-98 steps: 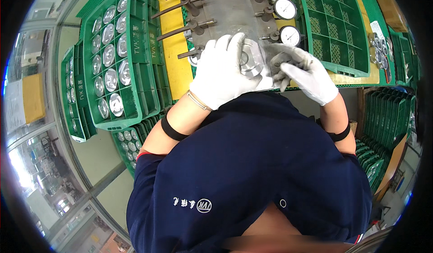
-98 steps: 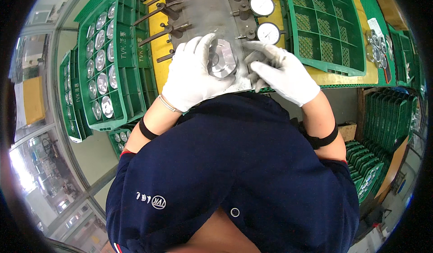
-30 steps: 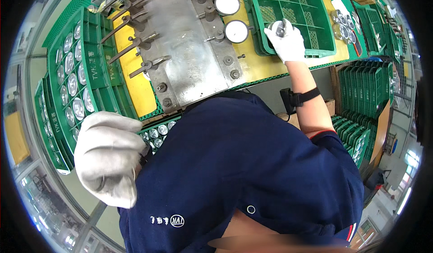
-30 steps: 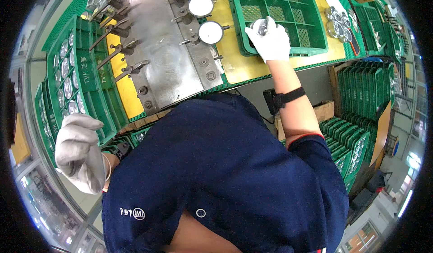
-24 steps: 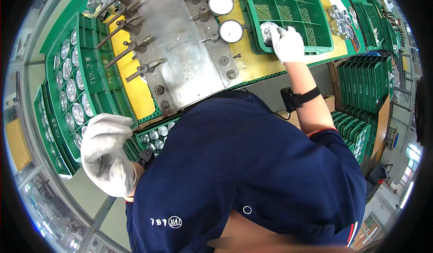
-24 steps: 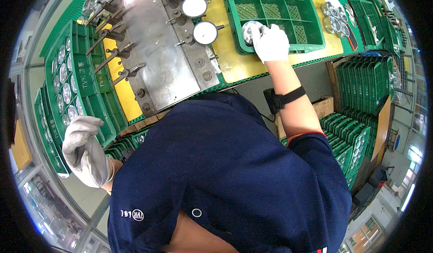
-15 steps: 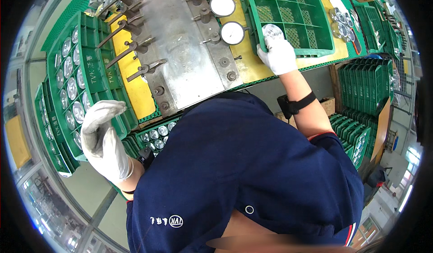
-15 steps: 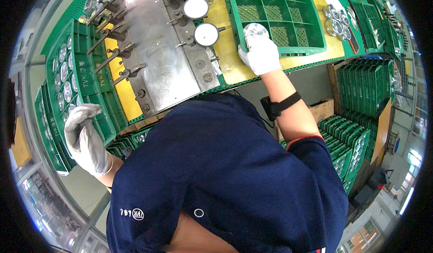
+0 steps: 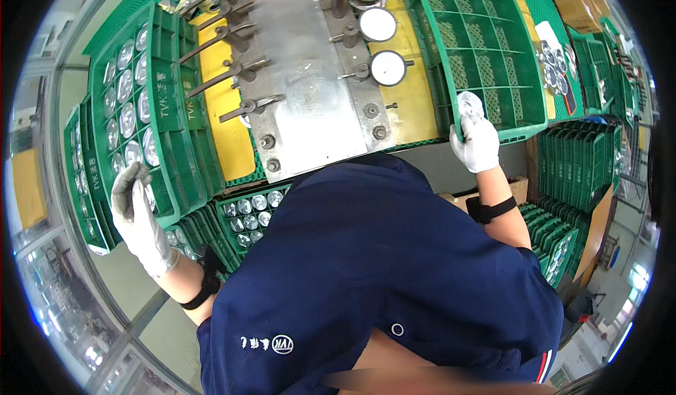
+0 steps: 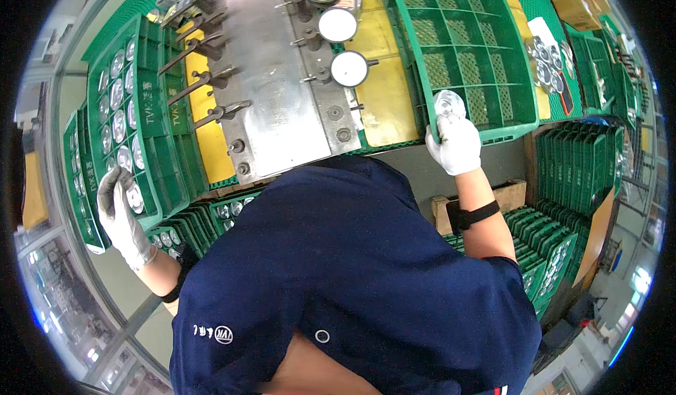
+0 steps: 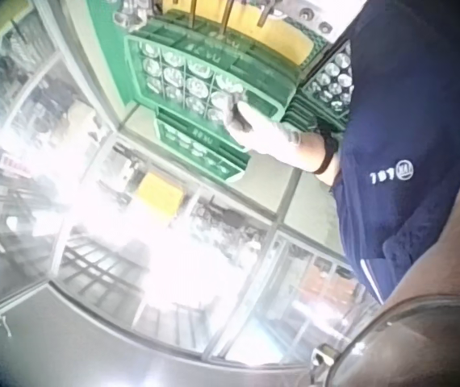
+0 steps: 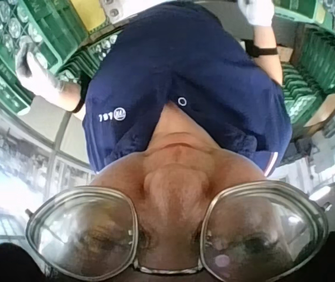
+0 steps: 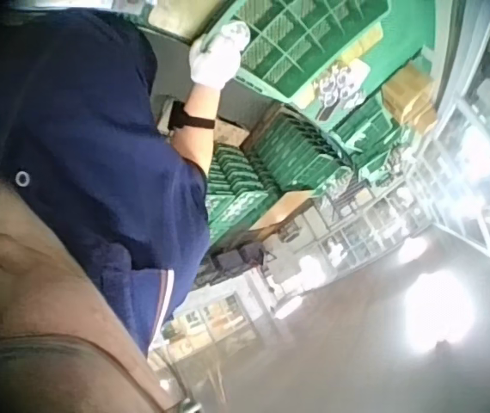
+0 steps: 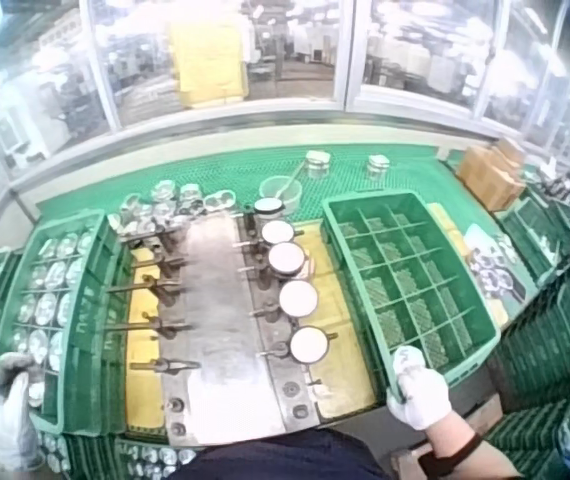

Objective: Testing and inspecting metal pistons using a measurement jig with dial indicators and organizing them into crates.

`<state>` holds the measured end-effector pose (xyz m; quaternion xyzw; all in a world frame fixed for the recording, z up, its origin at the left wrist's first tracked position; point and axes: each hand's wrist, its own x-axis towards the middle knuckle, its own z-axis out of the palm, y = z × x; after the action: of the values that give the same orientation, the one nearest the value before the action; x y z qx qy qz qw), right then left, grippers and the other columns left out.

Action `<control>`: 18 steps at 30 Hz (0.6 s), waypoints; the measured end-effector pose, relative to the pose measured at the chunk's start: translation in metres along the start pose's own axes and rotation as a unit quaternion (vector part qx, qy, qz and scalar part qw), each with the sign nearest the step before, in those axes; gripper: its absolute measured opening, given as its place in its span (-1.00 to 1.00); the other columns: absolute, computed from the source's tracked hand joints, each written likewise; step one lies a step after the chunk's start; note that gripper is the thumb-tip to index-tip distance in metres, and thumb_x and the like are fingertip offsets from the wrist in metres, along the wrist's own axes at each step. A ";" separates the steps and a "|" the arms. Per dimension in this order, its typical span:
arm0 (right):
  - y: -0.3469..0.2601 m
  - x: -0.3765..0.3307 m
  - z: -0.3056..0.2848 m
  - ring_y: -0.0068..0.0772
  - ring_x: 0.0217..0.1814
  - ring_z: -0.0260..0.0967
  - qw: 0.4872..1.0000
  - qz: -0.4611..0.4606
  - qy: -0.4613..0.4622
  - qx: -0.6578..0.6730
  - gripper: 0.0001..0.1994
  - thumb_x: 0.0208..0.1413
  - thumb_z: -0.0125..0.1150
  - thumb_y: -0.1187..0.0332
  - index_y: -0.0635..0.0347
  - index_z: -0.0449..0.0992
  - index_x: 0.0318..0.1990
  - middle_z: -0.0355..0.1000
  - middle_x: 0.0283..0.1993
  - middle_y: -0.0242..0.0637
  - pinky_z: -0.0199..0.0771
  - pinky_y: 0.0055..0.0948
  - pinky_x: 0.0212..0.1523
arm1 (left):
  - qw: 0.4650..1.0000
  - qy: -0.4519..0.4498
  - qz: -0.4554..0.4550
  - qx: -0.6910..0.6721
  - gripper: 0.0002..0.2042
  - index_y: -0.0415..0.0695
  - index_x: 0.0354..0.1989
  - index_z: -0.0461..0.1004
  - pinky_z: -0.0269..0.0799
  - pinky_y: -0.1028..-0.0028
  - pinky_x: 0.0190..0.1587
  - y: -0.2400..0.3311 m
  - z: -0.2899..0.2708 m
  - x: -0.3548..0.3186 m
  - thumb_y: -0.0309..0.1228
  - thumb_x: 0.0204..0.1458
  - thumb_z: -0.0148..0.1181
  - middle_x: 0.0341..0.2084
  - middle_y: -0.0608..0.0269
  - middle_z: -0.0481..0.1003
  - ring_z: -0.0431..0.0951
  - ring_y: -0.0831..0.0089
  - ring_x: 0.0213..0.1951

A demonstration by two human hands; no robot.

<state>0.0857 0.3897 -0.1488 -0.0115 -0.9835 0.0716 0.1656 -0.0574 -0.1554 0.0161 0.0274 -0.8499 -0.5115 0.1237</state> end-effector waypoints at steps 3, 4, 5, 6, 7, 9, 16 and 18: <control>-0.002 -0.002 0.000 0.01 -0.46 0.40 1.000 -0.004 -0.004 0.014 -0.84 -0.07 0.34 0.37 0.17 0.45 -0.47 0.41 -0.48 -0.10 0.41 -0.12 -0.43 | 0.998 0.044 -0.024 0.033 -0.76 -0.36 0.03 0.47 0.46 0.50 0.06 -0.011 -0.013 0.018 -0.54 0.22 0.14 -0.09 0.11 0.55 0.55 0.47 -0.07; -0.004 -0.003 0.000 0.05 -0.44 0.42 1.000 0.003 -0.022 0.007 -0.85 -0.08 0.33 0.40 0.21 0.49 -0.36 0.44 -0.45 -0.06 0.44 -0.11 -0.40 | 0.998 0.047 -0.027 0.021 -0.76 -0.35 0.02 0.48 0.47 0.51 0.05 -0.018 -0.020 0.023 -0.52 0.22 0.16 -0.09 0.12 0.55 0.55 0.48 -0.07; -0.006 -0.005 -0.001 0.09 -0.42 0.43 0.999 0.011 -0.041 0.001 -0.79 -0.08 0.32 0.42 0.25 0.54 -0.25 0.47 -0.41 -0.02 0.46 -0.11 -0.37 | 0.998 0.051 -0.011 0.018 -0.74 -0.33 0.05 0.47 0.45 0.55 0.02 -0.022 -0.022 0.023 -0.47 0.25 0.12 -0.09 0.13 0.56 0.54 0.52 -0.10; -0.005 -0.007 0.000 0.08 -0.42 0.43 0.999 -0.007 -0.031 0.002 -0.79 -0.08 0.33 0.41 0.23 0.54 -0.24 0.47 -0.40 -0.03 0.46 -0.11 -0.38 | 0.999 0.046 -0.006 0.012 -0.74 -0.33 0.05 0.47 0.45 0.55 0.03 -0.024 -0.025 0.025 -0.48 0.25 0.12 -0.08 0.13 0.56 0.54 0.51 -0.09; -0.006 -0.007 -0.001 0.08 -0.42 0.43 1.000 -0.008 -0.030 0.002 -0.79 -0.08 0.33 0.41 0.23 0.54 -0.24 0.47 -0.40 -0.03 0.46 -0.11 -0.38 | 0.999 0.041 -0.001 0.005 -0.74 -0.33 0.06 0.47 0.45 0.54 0.04 -0.025 -0.026 0.027 -0.48 0.26 0.11 -0.07 0.13 0.56 0.55 0.50 -0.08; -0.009 -0.008 -0.002 0.07 -0.40 0.43 0.998 -0.002 -0.067 -0.008 -0.77 -0.08 0.33 0.40 0.21 0.54 -0.22 0.48 -0.38 -0.03 0.46 -0.11 -0.37 | 0.999 0.031 0.009 0.011 -0.74 -0.33 0.06 0.47 0.44 0.54 0.05 -0.023 -0.024 0.033 -0.48 0.26 0.10 -0.06 0.12 0.55 0.55 0.49 -0.05; -0.026 0.017 0.014 0.02 -0.46 0.44 0.999 0.022 -0.003 -0.031 -0.85 -0.06 0.31 0.29 0.13 0.52 -0.42 0.46 -0.50 -0.08 0.49 -0.10 -0.41 | 1.000 0.003 -0.003 0.017 -0.74 -0.28 0.05 0.50 0.43 0.52 0.07 -0.037 -0.026 0.046 -0.54 0.21 0.16 -0.07 0.18 0.56 0.53 0.50 -0.03; -0.024 0.017 0.012 0.02 -0.45 0.46 1.000 0.012 0.009 -0.026 -0.86 -0.06 0.31 0.30 0.14 0.53 -0.40 0.47 -0.47 -0.08 0.50 -0.10 -0.39 | 0.995 -0.015 -0.007 0.094 -0.72 -0.29 0.09 0.48 0.41 0.51 0.10 -0.027 -0.033 0.037 -0.50 0.22 0.15 -0.01 0.15 0.54 0.52 0.47 0.01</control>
<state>0.0655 0.3649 -0.1512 -0.0285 -0.9832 0.0481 0.1736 -0.0872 -0.2033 0.0135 0.0373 -0.8958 -0.4305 0.1037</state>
